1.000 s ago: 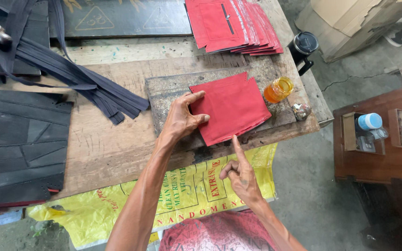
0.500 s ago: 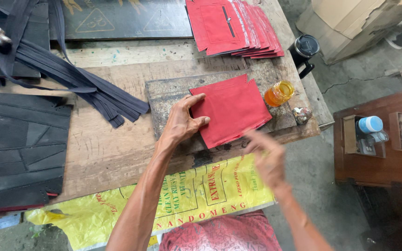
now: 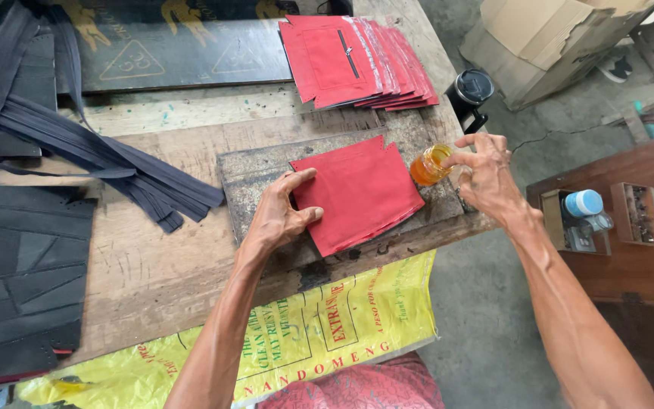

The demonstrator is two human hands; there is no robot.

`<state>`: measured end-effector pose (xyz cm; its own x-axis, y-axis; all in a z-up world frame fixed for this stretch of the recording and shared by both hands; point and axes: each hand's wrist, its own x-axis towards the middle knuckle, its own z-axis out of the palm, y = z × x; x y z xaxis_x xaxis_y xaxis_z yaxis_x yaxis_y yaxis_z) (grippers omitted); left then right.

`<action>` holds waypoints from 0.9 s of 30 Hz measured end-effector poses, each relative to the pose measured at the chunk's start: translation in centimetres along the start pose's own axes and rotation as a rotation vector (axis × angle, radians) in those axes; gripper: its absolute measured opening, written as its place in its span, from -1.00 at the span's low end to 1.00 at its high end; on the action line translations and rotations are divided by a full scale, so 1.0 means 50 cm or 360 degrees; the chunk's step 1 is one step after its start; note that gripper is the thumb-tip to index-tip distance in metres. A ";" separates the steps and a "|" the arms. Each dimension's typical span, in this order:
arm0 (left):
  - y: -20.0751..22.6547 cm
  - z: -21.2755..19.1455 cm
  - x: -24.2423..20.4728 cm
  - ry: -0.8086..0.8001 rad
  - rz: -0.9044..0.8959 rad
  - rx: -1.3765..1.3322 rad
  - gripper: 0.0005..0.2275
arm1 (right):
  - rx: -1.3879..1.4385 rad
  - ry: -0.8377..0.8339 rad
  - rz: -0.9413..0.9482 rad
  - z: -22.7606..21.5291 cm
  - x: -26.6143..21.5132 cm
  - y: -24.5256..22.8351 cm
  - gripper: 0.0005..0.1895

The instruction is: The person handles red fabric pouches with zippers on a wooden workbench. They pick up pouches, align them, and place them into stacks. The person also moves a small jar and points at pouch features while organizing the items.

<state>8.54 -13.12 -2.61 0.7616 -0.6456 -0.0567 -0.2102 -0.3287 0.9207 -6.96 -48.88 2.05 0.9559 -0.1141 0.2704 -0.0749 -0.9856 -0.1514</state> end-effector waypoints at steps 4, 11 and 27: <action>0.004 -0.002 0.001 0.0062 0.0162 0.0008 -0.36 | 0.0052 -0.0020 0.0098 0.018 0.017 0.014 -0.53; 0.004 -0.002 0.001 0.0073 0.0150 0.0044 -0.34 | 0.0517 0.0371 0.0390 -0.020 -0.024 -0.064 -0.66; -0.004 0.005 -0.008 0.0127 0.0227 0.0069 -0.36 | 0.2185 -0.0362 0.1048 0.129 -0.241 -0.420 -0.01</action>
